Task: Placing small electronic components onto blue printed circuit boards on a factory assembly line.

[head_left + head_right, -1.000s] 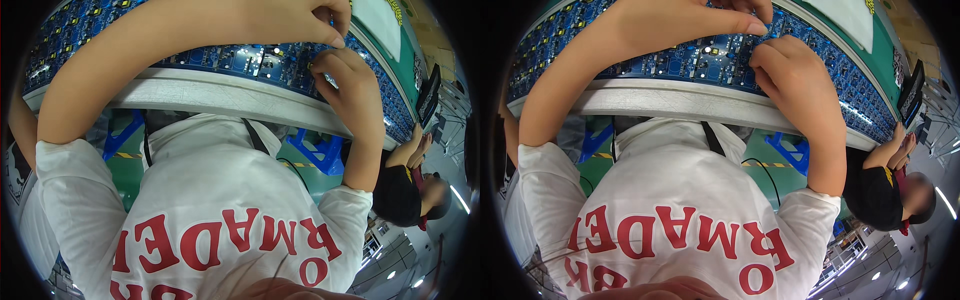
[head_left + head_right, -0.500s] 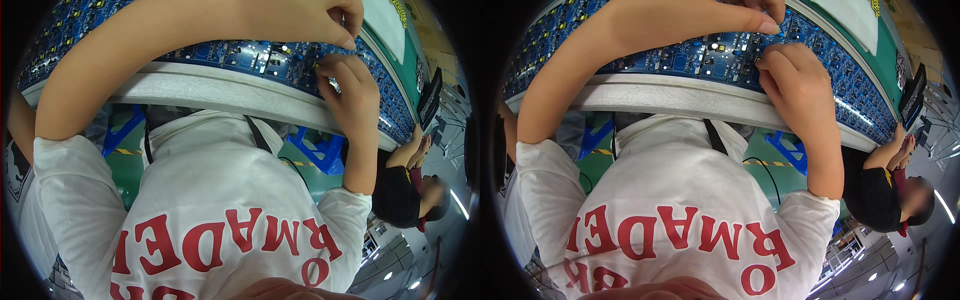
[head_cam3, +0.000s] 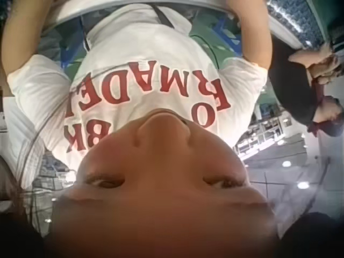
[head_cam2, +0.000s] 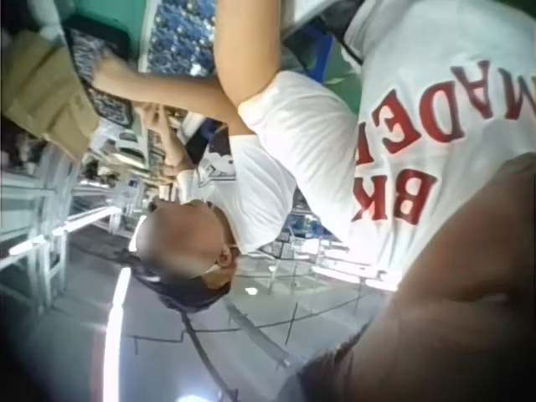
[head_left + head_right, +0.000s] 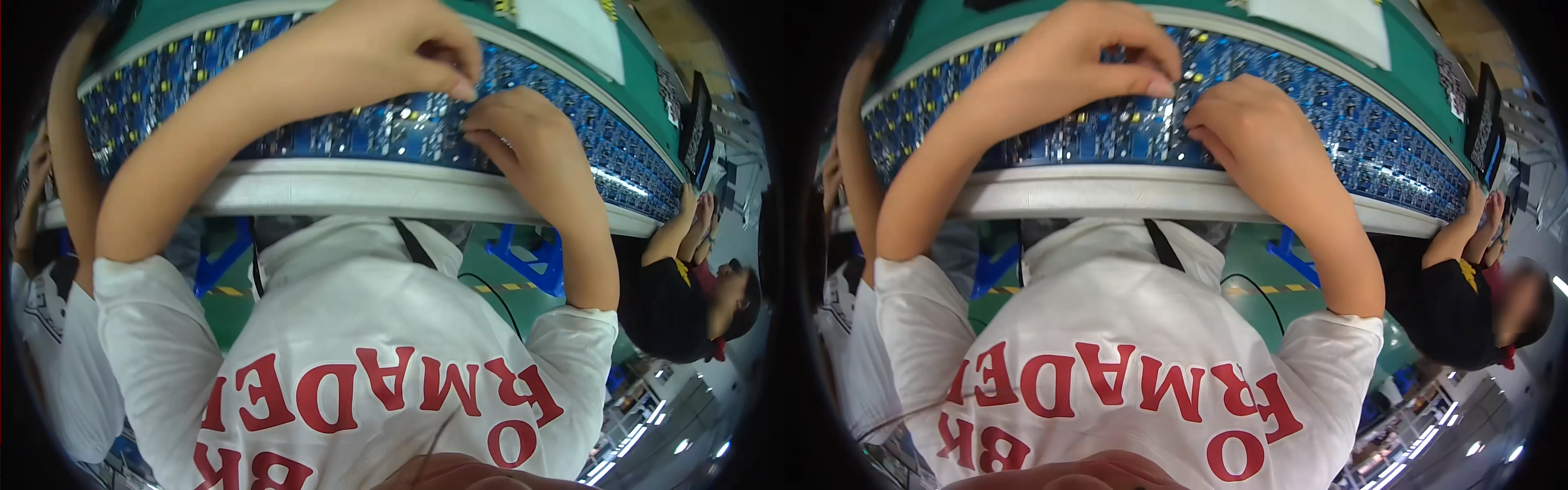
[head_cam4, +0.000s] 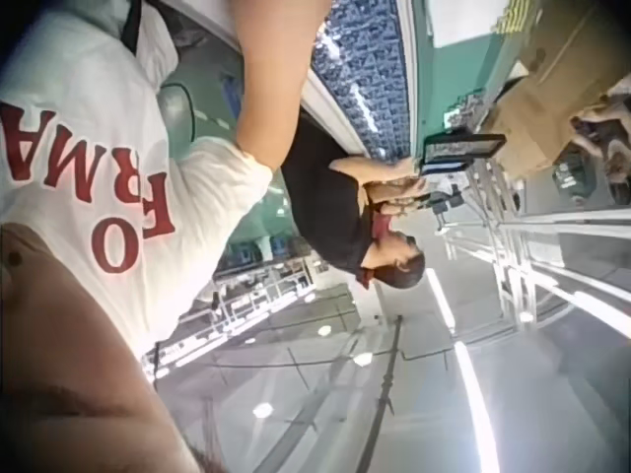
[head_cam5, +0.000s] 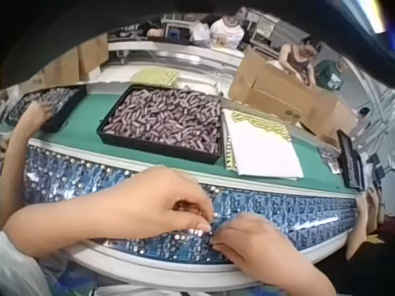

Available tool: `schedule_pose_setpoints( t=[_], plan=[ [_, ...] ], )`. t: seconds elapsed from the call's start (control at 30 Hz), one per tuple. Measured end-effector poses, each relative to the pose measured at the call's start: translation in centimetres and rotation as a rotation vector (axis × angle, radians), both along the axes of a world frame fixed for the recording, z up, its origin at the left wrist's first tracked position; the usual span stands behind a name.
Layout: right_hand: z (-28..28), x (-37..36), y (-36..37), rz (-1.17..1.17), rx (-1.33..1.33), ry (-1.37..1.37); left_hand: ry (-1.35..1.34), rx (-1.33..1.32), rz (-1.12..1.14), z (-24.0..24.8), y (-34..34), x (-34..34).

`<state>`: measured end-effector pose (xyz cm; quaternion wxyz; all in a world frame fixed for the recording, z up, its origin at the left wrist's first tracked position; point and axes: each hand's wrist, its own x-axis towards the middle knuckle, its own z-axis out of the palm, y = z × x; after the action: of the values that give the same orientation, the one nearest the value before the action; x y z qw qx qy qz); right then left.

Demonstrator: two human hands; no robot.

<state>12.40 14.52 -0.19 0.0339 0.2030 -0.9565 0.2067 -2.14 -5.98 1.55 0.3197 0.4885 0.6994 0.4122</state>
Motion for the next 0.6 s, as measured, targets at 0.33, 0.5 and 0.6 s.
schedule_pose_setpoints(
  t=[0.33,0.5,0.6],
  plan=[
    [-1.2,-14.8,16.4,-0.634,0.049,0.336,0.117,0.059,0.166,-1.8,1.0,0.5],
    [-1.2,-15.2,11.4,-0.624,0.073,0.410,0.058,-0.022,0.214,-1.8,0.3,1.1],
    [-1.3,-15.1,11.2,-0.706,0.187,0.392,0.037,-0.033,0.240,-2.0,0.3,1.8]
  ],
)
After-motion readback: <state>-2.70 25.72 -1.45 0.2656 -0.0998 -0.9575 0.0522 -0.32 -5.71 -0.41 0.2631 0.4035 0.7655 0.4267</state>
